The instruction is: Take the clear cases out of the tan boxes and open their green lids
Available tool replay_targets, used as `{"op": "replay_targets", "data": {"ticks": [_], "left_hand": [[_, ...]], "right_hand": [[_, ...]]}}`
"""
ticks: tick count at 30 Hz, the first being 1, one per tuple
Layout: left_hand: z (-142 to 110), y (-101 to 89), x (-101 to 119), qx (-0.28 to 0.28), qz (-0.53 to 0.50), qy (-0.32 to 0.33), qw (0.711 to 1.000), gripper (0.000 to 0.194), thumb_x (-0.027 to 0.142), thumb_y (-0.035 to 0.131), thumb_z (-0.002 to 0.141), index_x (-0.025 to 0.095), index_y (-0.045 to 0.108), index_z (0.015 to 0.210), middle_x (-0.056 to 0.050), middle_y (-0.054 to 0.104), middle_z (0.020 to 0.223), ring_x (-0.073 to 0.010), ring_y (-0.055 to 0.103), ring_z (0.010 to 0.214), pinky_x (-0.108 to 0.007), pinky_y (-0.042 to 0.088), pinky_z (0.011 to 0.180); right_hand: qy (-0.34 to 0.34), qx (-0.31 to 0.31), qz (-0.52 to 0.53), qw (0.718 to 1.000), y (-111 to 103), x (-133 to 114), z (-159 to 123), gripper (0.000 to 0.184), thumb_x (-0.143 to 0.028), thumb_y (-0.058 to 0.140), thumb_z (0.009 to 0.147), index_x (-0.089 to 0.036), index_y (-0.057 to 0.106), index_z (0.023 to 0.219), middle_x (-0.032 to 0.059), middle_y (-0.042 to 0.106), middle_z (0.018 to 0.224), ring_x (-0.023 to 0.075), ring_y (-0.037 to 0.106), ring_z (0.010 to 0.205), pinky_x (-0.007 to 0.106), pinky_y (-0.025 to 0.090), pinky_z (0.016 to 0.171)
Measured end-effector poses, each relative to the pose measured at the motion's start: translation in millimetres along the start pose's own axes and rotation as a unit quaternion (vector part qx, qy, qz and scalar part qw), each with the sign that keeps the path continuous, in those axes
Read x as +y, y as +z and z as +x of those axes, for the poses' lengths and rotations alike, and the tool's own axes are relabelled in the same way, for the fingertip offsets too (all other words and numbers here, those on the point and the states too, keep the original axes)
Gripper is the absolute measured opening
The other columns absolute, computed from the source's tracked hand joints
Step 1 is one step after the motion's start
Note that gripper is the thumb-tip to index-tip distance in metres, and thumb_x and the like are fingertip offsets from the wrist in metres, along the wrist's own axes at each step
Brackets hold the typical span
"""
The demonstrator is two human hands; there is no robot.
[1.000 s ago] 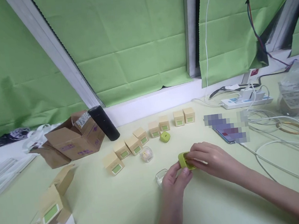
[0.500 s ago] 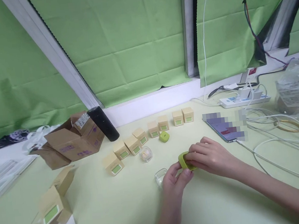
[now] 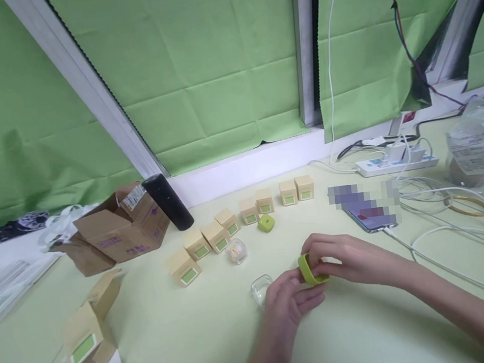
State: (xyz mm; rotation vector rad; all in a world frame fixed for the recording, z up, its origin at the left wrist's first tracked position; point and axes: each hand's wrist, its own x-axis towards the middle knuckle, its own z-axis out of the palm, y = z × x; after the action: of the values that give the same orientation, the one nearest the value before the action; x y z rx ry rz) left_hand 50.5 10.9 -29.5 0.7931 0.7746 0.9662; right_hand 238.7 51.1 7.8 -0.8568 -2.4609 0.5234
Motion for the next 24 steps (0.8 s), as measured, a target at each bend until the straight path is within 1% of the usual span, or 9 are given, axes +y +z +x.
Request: {"op": "replay_targets", "data": {"ticks": [5, 9, 10, 13, 14, 16, 18, 21, 24], "left_hand": [[-2.0, 0.1, 10.5, -0.015, 0.065, -0.009, 0.998, 0.024, 0.034, 0.07, 0.075, 0.011, 0.068, 0.081, -0.01, 0.071, 0.081, -0.0192, 0.065, 0.078, -0.032, 0.05, 0.075], [-3.4, 3.7, 14.0, -0.053, 0.098, -0.009, 0.994, 0.023, 0.034, 0.069, 0.075, 0.011, 0.068, 0.08, -0.003, 0.061, 0.069, -0.0108, 0.054, 0.06, -0.024, 0.043, 0.059], [-3.6, 4.6, 13.6, -0.057, 0.093, -0.005, 0.994, 0.021, 0.033, 0.069, 0.074, 0.012, 0.067, 0.077, 0.0, 0.057, 0.065, -0.009, 0.049, 0.057, -0.022, 0.04, 0.055], [-2.9, 4.1, 10.5, -0.048, 0.082, 0.009, 0.995, 0.012, 0.026, 0.065, 0.072, 0.014, 0.063, 0.072, 0.004, 0.049, 0.061, -0.0072, 0.039, 0.054, -0.021, 0.034, 0.052], [-2.2, 2.7, 9.3, -0.038, 0.084, 0.016, 0.996, 0.008, 0.023, 0.063, 0.071, 0.014, 0.062, 0.072, 0.004, 0.049, 0.061, -0.0073, 0.038, 0.055, -0.021, 0.033, 0.052], [-0.1, -1.4, 7.4, -0.015, 0.096, 0.033, 0.995, 0.005, 0.017, 0.059, 0.067, 0.015, 0.06, 0.071, 0.004, 0.048, 0.061, -0.0076, 0.038, 0.055, -0.021, 0.031, 0.052], [2.3, -5.7, 6.4, -0.003, 0.105, 0.047, 0.993, 0.005, 0.014, 0.056, 0.062, 0.016, 0.056, 0.067, 0.005, 0.047, 0.058, -0.0078, 0.038, 0.054, -0.021, 0.03, 0.052], [4.3, -8.6, 6.9, -0.009, 0.103, 0.057, 0.993, 0.006, 0.014, 0.057, 0.06, 0.017, 0.052, 0.062, 0.006, 0.045, 0.054, -0.0077, 0.039, 0.051, -0.021, 0.03, 0.05], [2.1, -5.4, 9.2, -0.005, 0.062, 0.056, 0.996, 0.007, 0.017, 0.063, 0.067, 0.016, 0.056, 0.067, 0.004, 0.05, 0.059, -0.0083, 0.044, 0.056, -0.021, 0.034, 0.053]], "right_hand": [[-0.009, -0.029, 0.12, 0.992, -9.7, -6.4, -1.1, 0.013, -0.018, 0.053, 0.09, -0.021, 0.062, 0.081, 0.0026, 0.06, 0.096, 0.0134, 0.061, 0.082, 0.025, 0.048, 0.072], [0.015, -0.025, 0.188, 0.982, -8.2, -15.2, -3.0, 0.005, -0.026, 0.058, 0.088, -0.022, 0.06, 0.087, 0.0029, 0.06, 0.101, 0.0145, 0.061, 0.088, 0.027, 0.049, 0.076], [0.035, -0.018, 0.207, 0.978, -6.8, -17.7, -3.3, 0.014, -0.029, 0.063, 0.084, -0.023, 0.057, 0.095, 0.0032, 0.059, 0.106, 0.0155, 0.06, 0.093, 0.028, 0.049, 0.079], [0.062, -0.003, 0.226, 0.972, -0.7, -24.7, -3.0, 0.061, -0.028, 0.076, 0.07, -0.026, 0.043, 0.121, 0.0051, 0.056, 0.118, 0.0191, 0.058, 0.103, 0.031, 0.048, 0.085], [0.05, -0.002, 0.215, 0.975, 1.6, -26.9, -2.5, 0.066, -0.025, 0.077, 0.067, -0.026, 0.043, 0.124, 0.0049, 0.057, 0.118, 0.0196, 0.058, 0.103, 0.032, 0.048, 0.086], [0.002, 0.013, 0.183, 0.983, 5.7, -30.8, -1.2, 0.057, -0.019, 0.074, 0.067, -0.026, 0.05, 0.118, 0.0029, 0.062, 0.107, 0.0189, 0.059, 0.096, 0.031, 0.047, 0.083], [-0.04, 0.057, 0.156, 0.985, 8.7, -34.4, -0.2, 0.046, -0.013, 0.07, 0.067, -0.025, 0.056, 0.109, 0.0015, 0.064, 0.095, 0.0174, 0.06, 0.087, 0.03, 0.048, 0.078], [-0.077, 0.114, 0.138, 0.981, 12.0, -38.4, 0.2, 0.05, -0.009, 0.07, 0.063, -0.024, 0.056, 0.109, 0.0015, 0.064, 0.091, 0.0168, 0.058, 0.081, 0.029, 0.048, 0.072], [-0.071, 0.139, 0.127, 0.98, 14.9, -39.7, 0.9, 0.05, -0.009, 0.07, 0.063, -0.024, 0.056, 0.108, 0.0022, 0.064, 0.092, 0.0174, 0.058, 0.083, 0.03, 0.048, 0.073]]}}
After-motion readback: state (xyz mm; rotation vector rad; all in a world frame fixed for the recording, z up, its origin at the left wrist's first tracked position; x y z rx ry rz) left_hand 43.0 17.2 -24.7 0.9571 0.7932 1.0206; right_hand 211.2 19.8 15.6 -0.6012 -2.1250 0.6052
